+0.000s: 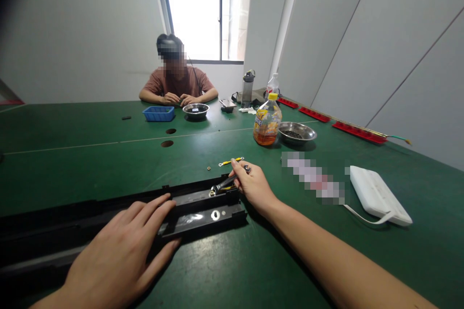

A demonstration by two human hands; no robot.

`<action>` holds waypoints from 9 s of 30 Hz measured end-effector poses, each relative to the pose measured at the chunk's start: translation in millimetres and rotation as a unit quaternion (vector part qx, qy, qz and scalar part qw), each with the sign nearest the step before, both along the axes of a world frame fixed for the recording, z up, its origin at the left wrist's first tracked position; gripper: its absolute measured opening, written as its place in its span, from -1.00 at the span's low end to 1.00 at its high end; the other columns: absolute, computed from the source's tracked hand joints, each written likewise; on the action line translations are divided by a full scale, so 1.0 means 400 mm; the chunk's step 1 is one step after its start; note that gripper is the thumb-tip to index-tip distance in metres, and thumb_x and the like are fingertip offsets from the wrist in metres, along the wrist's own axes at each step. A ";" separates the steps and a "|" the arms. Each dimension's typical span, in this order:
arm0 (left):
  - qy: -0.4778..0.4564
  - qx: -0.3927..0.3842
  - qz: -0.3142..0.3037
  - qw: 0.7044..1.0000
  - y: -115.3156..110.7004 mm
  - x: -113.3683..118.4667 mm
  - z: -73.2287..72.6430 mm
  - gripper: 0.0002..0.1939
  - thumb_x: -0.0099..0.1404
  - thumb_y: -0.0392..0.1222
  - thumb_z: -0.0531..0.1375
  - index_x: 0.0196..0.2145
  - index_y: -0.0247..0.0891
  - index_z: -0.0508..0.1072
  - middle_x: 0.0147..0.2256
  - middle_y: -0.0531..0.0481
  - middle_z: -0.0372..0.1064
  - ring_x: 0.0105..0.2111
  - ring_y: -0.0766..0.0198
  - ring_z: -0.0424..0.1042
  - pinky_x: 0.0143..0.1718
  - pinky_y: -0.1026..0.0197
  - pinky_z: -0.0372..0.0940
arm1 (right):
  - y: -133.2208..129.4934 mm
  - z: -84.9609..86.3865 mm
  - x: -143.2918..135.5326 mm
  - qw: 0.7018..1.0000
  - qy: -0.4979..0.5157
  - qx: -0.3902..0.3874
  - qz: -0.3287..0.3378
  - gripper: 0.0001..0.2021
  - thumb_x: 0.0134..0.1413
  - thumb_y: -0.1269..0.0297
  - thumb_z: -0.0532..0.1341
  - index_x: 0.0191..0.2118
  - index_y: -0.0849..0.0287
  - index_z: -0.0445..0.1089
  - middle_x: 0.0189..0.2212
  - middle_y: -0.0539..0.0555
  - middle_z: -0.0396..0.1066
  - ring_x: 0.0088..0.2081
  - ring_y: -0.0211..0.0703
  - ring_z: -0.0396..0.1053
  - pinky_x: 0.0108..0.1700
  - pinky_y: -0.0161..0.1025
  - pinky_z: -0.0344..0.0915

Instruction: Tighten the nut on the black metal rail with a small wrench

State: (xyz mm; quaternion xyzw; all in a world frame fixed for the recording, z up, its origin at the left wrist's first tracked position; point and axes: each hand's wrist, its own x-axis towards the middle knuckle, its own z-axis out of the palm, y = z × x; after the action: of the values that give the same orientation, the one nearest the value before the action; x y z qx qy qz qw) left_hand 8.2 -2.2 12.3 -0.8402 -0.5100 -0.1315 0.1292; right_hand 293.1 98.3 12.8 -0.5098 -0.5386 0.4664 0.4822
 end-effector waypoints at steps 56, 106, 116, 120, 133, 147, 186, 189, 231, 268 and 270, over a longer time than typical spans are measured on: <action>-0.003 0.019 -0.009 1.000 0.005 0.000 0.000 -0.40 0.41 0.19 0.13 0.28 -0.14 0.40 0.24 -0.13 0.45 0.08 -0.05 0.47 0.08 -0.13 0.42 | -0.001 0.001 0.000 1.000 0.014 -0.003 0.012 -0.46 0.19 -0.29 0.30 -0.43 0.14 0.37 -0.71 -0.16 0.14 -0.66 -0.37 0.01 -0.61 -0.37 -0.09; 0.027 0.087 -0.044 0.995 0.024 -0.015 -0.011 -0.36 0.28 0.14 0.26 0.23 -0.15 0.42 0.20 -0.12 0.50 -0.04 0.00 0.54 -0.06 -0.03 0.43 | -0.002 0.009 0.003 0.999 -0.015 -0.039 -0.012 -0.46 0.23 -0.31 0.26 -0.44 0.11 0.38 -0.73 -0.16 0.11 -0.66 -0.31 0.00 -0.58 -0.32 -0.10; 0.024 0.090 -0.034 0.995 0.030 -0.024 -0.052 -0.34 0.25 0.16 0.27 0.25 -0.10 0.41 0.22 -0.06 0.49 -0.06 -0.01 0.53 -0.07 -0.06 0.39 | -0.005 0.010 0.009 0.998 -0.041 -0.055 -0.001 -0.49 0.27 -0.25 0.26 -0.44 0.12 0.42 -0.71 -0.13 0.12 -0.63 -0.29 0.02 -0.57 -0.31 -0.09; 0.035 0.083 -0.025 0.996 0.029 -0.030 -0.069 -0.32 0.30 0.17 0.25 0.31 -0.08 0.37 0.29 -0.05 0.41 -0.02 -0.01 0.52 -0.01 -0.08 0.36 | -0.005 0.010 0.007 0.998 -0.037 -0.052 -0.016 -0.48 0.27 -0.25 0.25 -0.45 0.12 0.42 -0.70 -0.12 0.15 -0.64 -0.30 0.05 -0.56 -0.31 -0.06; 0.032 0.059 -0.035 0.997 0.026 -0.035 -0.056 -0.32 0.32 0.22 0.22 0.32 -0.05 0.35 0.31 -0.04 0.39 0.03 0.00 0.50 0.03 -0.05 0.34 | -0.009 0.014 0.005 0.998 -0.044 -0.040 -0.007 -0.49 0.27 -0.24 0.26 -0.46 0.12 0.42 -0.71 -0.12 0.14 -0.65 -0.30 0.04 -0.57 -0.31 -0.07; 0.014 0.075 -0.058 0.995 0.030 -0.031 -0.042 -0.30 0.30 0.20 0.24 0.30 -0.14 0.36 0.27 -0.08 0.43 0.07 0.02 0.47 0.09 -0.02 0.26 | -0.008 0.003 0.009 0.999 -0.027 -0.024 -0.005 -0.50 0.27 -0.22 0.27 -0.44 0.14 0.43 -0.72 -0.15 0.14 -0.65 -0.33 0.03 -0.57 -0.32 -0.07; 0.018 0.067 -0.045 0.997 0.023 -0.027 -0.035 -0.33 0.35 0.20 0.21 0.31 -0.14 0.35 0.28 -0.07 0.42 0.08 0.03 0.45 0.10 -0.04 0.25 | -0.006 -0.007 0.014 0.999 -0.011 -0.018 -0.026 -0.50 0.27 -0.22 0.28 -0.42 0.16 0.44 -0.71 -0.13 0.21 -0.66 -0.37 0.08 -0.60 -0.37 -0.04; 0.017 0.065 -0.044 0.997 0.021 -0.026 -0.035 -0.33 0.35 0.21 0.21 0.31 -0.13 0.35 0.28 -0.06 0.42 0.08 0.03 0.45 0.10 -0.03 0.25 | -0.006 -0.006 0.017 0.999 -0.016 -0.023 -0.015 -0.49 0.28 -0.23 0.27 -0.43 0.16 0.44 -0.72 -0.13 0.19 -0.68 -0.37 0.06 -0.61 -0.36 -0.07; 0.019 0.054 -0.041 0.998 0.020 -0.020 -0.022 -0.34 0.35 0.18 0.22 0.30 -0.16 0.36 0.27 -0.10 0.43 0.08 -0.01 0.48 0.09 -0.06 0.31 | -0.010 -0.003 0.011 0.999 -0.012 -0.024 -0.029 -0.51 0.24 -0.22 0.30 -0.43 0.13 0.43 -0.72 -0.15 0.13 -0.66 -0.32 0.00 -0.59 -0.32 -0.11; 0.023 0.053 -0.040 0.998 0.016 -0.019 -0.022 -0.33 0.35 0.18 0.22 0.31 -0.18 0.35 0.29 -0.11 0.41 0.08 0.00 0.47 0.08 -0.07 0.31 | -0.015 0.003 0.008 0.999 -0.029 -0.019 -0.024 -0.50 0.26 -0.23 0.28 -0.42 0.16 0.43 -0.70 -0.13 0.18 -0.65 -0.34 0.05 -0.57 -0.34 -0.06; 0.023 0.055 -0.042 0.997 0.017 -0.018 -0.023 -0.33 0.35 0.18 0.22 0.31 -0.18 0.36 0.28 -0.11 0.41 0.07 0.00 0.47 0.08 -0.07 0.31 | -0.013 0.003 0.007 0.999 -0.023 -0.023 -0.033 -0.50 0.26 -0.23 0.28 -0.41 0.16 0.43 -0.69 -0.13 0.21 -0.65 -0.34 0.07 -0.57 -0.34 -0.05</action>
State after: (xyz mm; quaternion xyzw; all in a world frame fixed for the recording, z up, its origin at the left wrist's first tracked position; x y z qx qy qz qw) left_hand 0.9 4.4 3.2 -0.8552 -0.4634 -0.1455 0.1809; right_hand 295.9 92.9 14.1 -0.5489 -0.5217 0.4508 0.4725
